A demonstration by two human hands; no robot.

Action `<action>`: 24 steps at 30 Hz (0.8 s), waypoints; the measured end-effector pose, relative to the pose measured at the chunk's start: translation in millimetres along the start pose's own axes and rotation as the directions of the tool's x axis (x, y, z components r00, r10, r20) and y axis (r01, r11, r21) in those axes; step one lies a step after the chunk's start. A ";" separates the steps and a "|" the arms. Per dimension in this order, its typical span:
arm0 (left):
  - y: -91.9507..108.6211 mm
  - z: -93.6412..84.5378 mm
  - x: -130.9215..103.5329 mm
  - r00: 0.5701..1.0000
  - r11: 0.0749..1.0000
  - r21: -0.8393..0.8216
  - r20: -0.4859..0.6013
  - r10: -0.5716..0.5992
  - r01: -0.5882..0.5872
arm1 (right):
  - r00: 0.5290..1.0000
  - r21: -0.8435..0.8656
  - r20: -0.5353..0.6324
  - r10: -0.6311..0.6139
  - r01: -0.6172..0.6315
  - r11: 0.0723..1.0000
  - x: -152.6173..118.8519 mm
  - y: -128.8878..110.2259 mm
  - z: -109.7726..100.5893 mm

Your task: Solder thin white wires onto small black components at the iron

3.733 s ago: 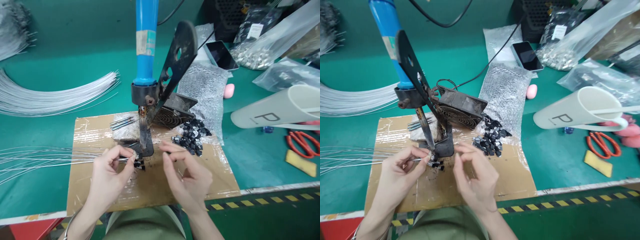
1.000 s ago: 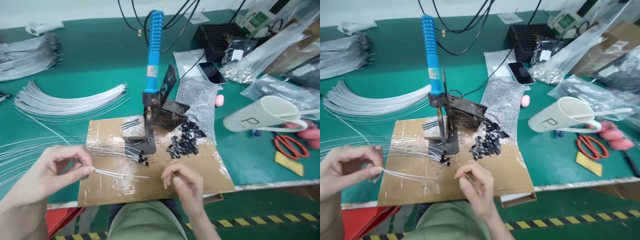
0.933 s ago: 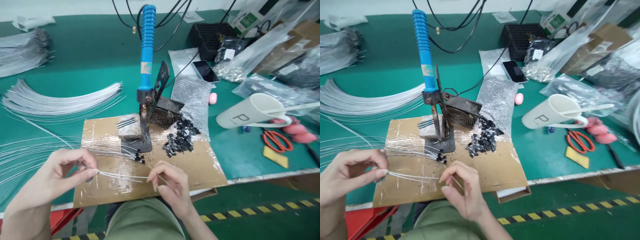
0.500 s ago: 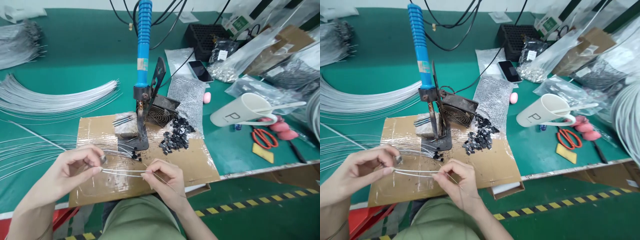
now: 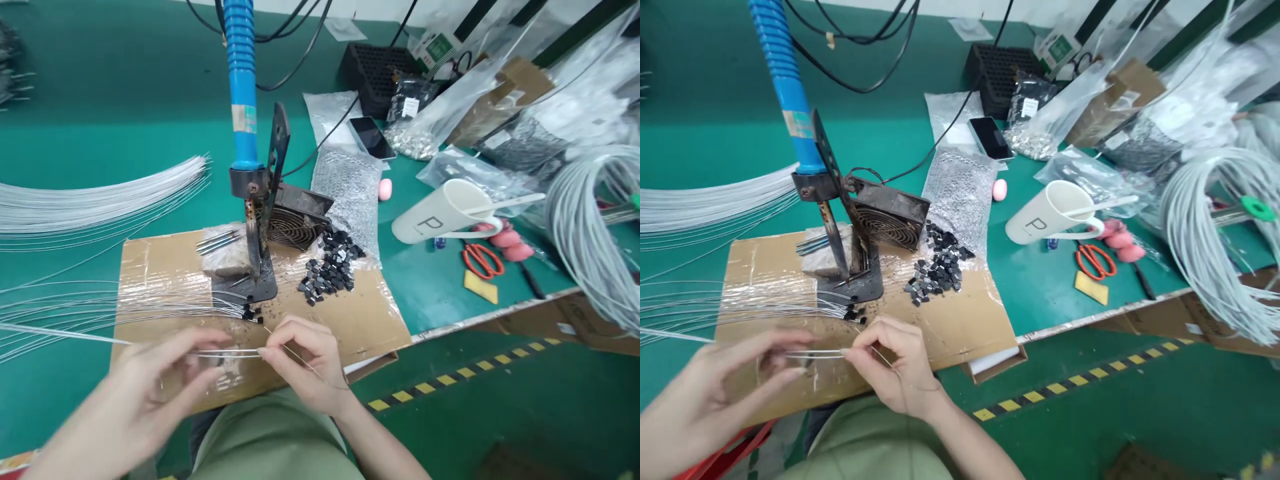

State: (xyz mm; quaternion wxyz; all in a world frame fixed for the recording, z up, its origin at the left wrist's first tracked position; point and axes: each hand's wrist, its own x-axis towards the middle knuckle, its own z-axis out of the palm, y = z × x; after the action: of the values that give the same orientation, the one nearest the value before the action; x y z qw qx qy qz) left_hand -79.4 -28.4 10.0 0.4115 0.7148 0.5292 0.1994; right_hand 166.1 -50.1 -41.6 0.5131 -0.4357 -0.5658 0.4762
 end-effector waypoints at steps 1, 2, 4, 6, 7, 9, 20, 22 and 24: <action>4.7 10.7 -0.6 0.999 0.999 0.019 0.034 0.028 -0.028 | 1.000 -0.007 -0.001 -0.018 0.018 1.000 0.1 0.3 0.4; 9.0 21.0 -0.6 0.998 0.999 0.017 0.053 0.033 -0.034 | 0.999 -0.016 -0.002 -0.038 0.038 0.999 0.1 0.6 0.3; 15.1 37.9 1.5 0.997 1.000 -0.017 0.075 0.015 -0.013 | 0.998 -0.043 -0.005 -0.066 0.066 0.997 -0.5 1.3 -0.8; 17.4 48.6 5.5 0.994 0.996 -0.076 0.097 -0.041 0.048 | 0.998 -0.070 -0.007 -0.065 0.064 0.996 -1.6 2.8 -2.2; 17.5 51.8 7.8 0.992 0.991 -0.108 0.104 -0.071 0.083 | 0.999 -0.076 -0.007 -0.054 0.053 0.996 -2.4 4.0 -2.5; 16.7 55.3 12.2 0.985 0.971 -0.184 0.115 -0.132 0.152 | 1.000 -0.069 -0.018 -0.020 0.018 0.997 -4.0 6.8 -1.5; 15.4 58.0 18.4 0.937 0.849 -0.425 -0.006 -0.350 0.315 | 0.905 0.575 -0.102 0.414 -0.286 0.767 1.0 14.7 -12.1; 15.0 57.5 19.4 0.935 0.852 -0.420 -0.021 -0.354 0.313 | 0.902 0.514 -0.115 0.416 -0.304 0.802 0.1 14.6 -9.4; 12.9 57.6 20.4 0.945 0.865 -0.412 -0.029 -0.327 0.287 | 0.912 0.419 -0.146 0.383 -0.294 0.859 -0.9 13.1 -3.2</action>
State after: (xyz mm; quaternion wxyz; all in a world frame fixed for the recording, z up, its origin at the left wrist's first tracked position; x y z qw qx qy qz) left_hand -22.9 -32.6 -16.2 0.5495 0.5110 0.6032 0.2703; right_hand 169.4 -48.5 -54.6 0.5572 -0.4692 -0.3124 0.6097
